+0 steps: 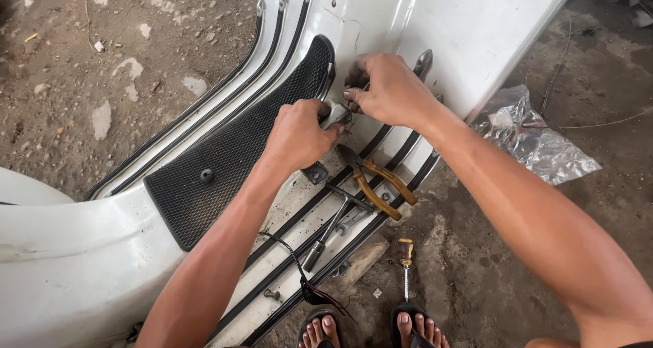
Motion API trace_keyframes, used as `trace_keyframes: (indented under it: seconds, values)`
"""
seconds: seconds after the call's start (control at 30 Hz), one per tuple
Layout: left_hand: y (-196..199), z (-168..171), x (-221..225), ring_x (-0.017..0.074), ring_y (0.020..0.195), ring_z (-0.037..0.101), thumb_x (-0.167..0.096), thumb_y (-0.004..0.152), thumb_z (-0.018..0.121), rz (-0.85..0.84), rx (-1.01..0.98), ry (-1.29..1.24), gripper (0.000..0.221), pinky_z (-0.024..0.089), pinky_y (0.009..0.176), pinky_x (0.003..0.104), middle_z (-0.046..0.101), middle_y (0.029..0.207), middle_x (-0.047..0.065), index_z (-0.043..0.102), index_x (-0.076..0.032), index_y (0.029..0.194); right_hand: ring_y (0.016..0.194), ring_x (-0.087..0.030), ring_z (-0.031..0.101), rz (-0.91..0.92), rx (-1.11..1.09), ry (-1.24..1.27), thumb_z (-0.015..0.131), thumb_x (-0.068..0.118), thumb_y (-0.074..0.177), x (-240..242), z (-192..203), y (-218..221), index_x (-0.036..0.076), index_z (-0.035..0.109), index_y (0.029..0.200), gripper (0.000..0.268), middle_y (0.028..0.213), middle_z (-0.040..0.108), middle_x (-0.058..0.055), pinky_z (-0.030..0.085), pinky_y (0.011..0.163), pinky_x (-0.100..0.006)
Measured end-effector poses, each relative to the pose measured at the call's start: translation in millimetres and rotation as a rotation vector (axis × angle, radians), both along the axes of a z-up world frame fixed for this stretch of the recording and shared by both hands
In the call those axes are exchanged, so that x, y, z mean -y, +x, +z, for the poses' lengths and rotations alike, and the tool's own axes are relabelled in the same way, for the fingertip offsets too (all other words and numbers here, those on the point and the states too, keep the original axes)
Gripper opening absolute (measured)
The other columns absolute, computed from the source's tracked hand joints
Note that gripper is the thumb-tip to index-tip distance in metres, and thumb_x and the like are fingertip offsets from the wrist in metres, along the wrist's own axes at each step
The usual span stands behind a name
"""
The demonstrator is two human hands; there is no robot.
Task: Tensioning and adjusting the pedal cable on a motorcycle using pliers and a screwdriver.
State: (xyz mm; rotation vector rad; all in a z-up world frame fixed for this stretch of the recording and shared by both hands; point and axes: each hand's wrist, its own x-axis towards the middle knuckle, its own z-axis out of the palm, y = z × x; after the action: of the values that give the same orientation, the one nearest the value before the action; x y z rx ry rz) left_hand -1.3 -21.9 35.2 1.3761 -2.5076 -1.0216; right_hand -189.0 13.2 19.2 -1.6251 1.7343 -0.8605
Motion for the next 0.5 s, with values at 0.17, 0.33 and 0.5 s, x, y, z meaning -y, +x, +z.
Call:
trace_keyframes:
  seconds: [0.17,0.33,0.5]
  values:
    - [1.3,-1.4,-1.1,0.0441,0.105,0.072,-0.024,0.092,0.071,-0.009,0.044,0.006,0.050,0.060,0.075,0.053,0.067,0.123,0.030,0.062,0.006,0.131,0.076,-0.025,0.076,-0.039,-0.016,0.023,0.066,0.013,0.099,1.7,4.8,-3.3,0.001,0.070,0.112,0.019,0.089,0.075,-0.014,0.059,0.071,-0.040]
    - [-0.9,-2.0,-9.8,0.0433,0.098,0.073,-0.021,0.096,0.064,0.001,0.017,-0.008,0.047,0.061,0.068,0.053,0.067,0.115,0.034,0.059,0.010,0.131,0.075,-0.027,0.076,-0.017,-0.045,0.049,0.068,0.016,0.097,4.4,-0.2,-4.1,0.003,0.070,0.111,0.019,0.086,0.074,-0.012,0.059,0.068,-0.043]
    - [-3.9,11.5,-7.0,0.0420,0.095,0.075,-0.022,0.093,0.069,0.017,0.042,0.029,0.046,0.060,0.069,0.054,0.071,0.110,0.030,0.064,0.007,0.128,0.078,-0.033,0.076,0.008,-0.050,0.063,0.068,0.016,0.098,4.0,5.8,0.7,0.001,0.072,0.108,0.018,0.082,0.074,-0.015,0.058,0.071,-0.046]
